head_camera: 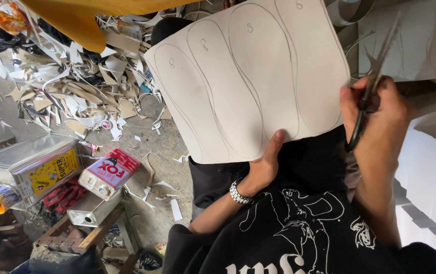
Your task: The person sits on the floor and uses scissors to cut out pre-drawn shoe insole shapes from a sheet of white material. They carefully follow the outlines, separating each insole from the sheet and placing the finished pieces on a nearby table.
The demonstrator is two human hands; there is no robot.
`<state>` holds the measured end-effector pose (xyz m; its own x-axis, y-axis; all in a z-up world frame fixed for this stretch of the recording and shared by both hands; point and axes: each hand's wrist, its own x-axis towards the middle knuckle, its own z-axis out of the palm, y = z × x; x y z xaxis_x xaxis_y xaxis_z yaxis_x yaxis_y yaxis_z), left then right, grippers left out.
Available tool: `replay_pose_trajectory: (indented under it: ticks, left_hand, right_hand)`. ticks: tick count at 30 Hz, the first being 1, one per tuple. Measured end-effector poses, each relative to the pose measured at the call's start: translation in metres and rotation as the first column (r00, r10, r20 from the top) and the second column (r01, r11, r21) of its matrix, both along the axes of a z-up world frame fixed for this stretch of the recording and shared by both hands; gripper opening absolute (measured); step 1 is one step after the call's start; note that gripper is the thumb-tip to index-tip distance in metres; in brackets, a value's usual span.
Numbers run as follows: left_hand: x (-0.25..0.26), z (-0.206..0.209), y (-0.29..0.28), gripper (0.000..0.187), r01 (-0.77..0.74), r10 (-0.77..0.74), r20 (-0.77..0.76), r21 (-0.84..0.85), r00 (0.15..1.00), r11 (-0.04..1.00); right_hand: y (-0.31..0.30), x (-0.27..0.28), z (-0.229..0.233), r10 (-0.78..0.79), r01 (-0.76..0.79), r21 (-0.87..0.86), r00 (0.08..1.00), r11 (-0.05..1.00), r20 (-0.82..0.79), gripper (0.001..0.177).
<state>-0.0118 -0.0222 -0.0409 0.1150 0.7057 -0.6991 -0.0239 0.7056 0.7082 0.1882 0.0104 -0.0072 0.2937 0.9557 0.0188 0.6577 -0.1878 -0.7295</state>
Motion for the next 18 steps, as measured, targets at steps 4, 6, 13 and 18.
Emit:
replay_pose_trajectory:
  ticks: [4,6,13,18]
  left_hand:
    - [-0.005,-0.029,-0.017,0.054,0.122,-0.126,0.009,0.189,0.992,0.974]
    - [0.0,0.003,0.005,0.068,0.031,-0.032,0.02,0.031,0.999,0.999]
    - [-0.003,0.027,0.021,0.059,0.164,-0.193,0.201,0.154,0.96,0.974]
    - [-0.004,0.027,0.019,0.066,0.358,-0.376,0.091,0.169,0.922,0.918]
  right_hand:
    - [-0.003,-0.004,0.03,0.059,-0.059,-0.023,0.998,0.998,0.032,0.02]
    - [-0.008,0.015,0.019,-0.071,0.072,-0.042,0.997,0.997,0.014,0.015]
    - [-0.077,0.058,0.036,-0.151,0.101,-0.393,0.983,0.914,-0.1,0.015]
    - [-0.156,0.023,0.014,-0.175,-0.365,-0.755,0.831,0.545,-0.528,0.034]
